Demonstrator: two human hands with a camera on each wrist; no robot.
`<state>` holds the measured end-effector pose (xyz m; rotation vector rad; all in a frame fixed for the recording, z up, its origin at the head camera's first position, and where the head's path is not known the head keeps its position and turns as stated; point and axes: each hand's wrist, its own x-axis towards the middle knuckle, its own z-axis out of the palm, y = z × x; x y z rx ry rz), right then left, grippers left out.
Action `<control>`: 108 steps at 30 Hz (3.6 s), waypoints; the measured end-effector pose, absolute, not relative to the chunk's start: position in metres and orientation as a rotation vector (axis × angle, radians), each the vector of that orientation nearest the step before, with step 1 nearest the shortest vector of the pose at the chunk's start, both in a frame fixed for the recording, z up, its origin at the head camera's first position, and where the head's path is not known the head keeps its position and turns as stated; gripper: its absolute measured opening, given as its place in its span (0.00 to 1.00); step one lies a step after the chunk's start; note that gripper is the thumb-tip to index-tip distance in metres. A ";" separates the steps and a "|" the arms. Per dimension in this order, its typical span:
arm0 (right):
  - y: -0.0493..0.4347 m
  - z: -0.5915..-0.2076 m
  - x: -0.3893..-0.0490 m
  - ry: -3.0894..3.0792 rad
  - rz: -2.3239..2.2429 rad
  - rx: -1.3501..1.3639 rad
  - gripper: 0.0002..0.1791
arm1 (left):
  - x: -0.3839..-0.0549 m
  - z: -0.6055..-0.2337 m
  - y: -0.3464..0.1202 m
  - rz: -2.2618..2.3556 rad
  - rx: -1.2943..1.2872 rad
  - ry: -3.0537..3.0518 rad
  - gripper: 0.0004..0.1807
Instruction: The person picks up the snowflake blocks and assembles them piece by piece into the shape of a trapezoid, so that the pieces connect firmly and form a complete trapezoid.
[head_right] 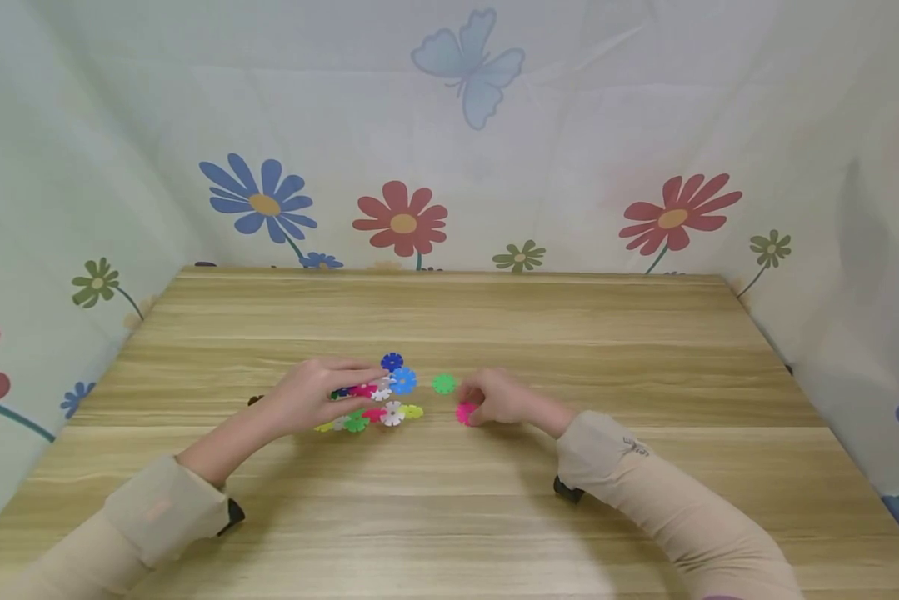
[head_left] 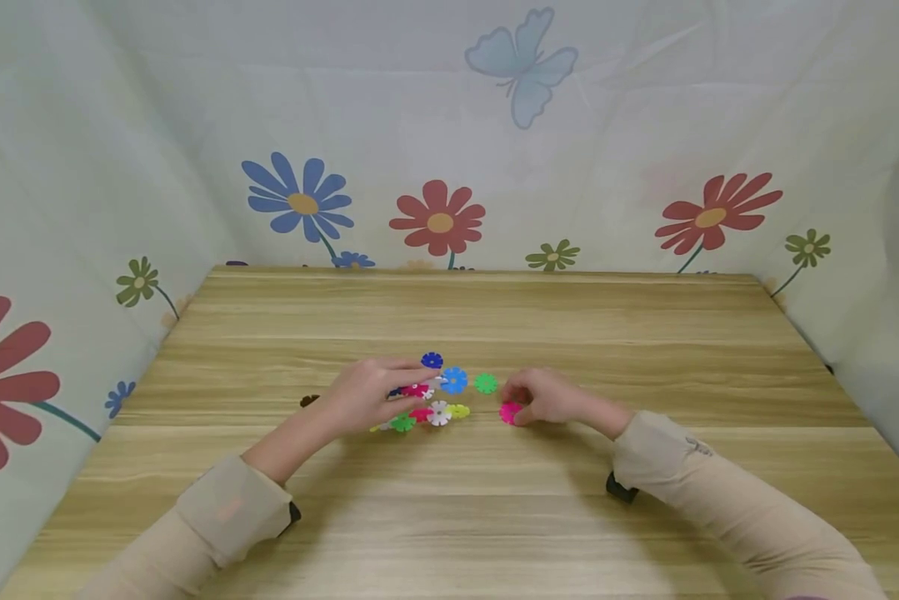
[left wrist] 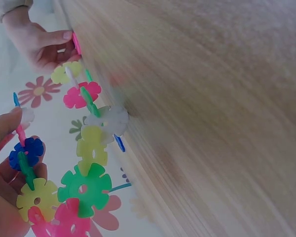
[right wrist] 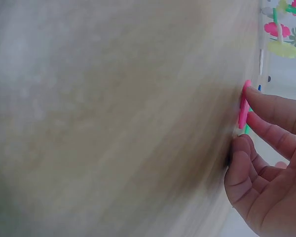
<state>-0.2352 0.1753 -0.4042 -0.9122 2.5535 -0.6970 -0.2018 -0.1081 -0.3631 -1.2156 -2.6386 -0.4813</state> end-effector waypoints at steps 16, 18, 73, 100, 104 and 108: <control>0.173 -0.402 -0.231 2.542 -0.789 -0.884 0.12 | -0.202 -0.361 -0.107 -0.449 -1.225 -2.641 0.24; 0.174 -0.401 -0.232 2.522 -0.836 -0.887 0.12 | -0.202 -0.361 -0.107 -0.453 -1.224 -2.644 0.24; 0.163 -0.363 -0.227 2.211 -1.723 -0.601 0.09 | -0.205 -0.366 -0.108 -0.477 -1.234 -2.652 0.24; 0.136 -0.374 -0.218 2.307 -1.719 -0.621 0.06 | -0.205 -0.365 -0.109 -0.554 -1.319 -2.577 0.23; 0.135 -0.372 -0.216 2.365 -1.683 -0.656 0.05 | -0.204 -0.365 -0.109 -0.588 -1.324 -2.571 0.23; 0.134 -0.370 -0.214 2.410 -1.663 -0.676 0.05 | -0.204 -0.365 -0.109 -0.642 -1.315 -2.566 0.23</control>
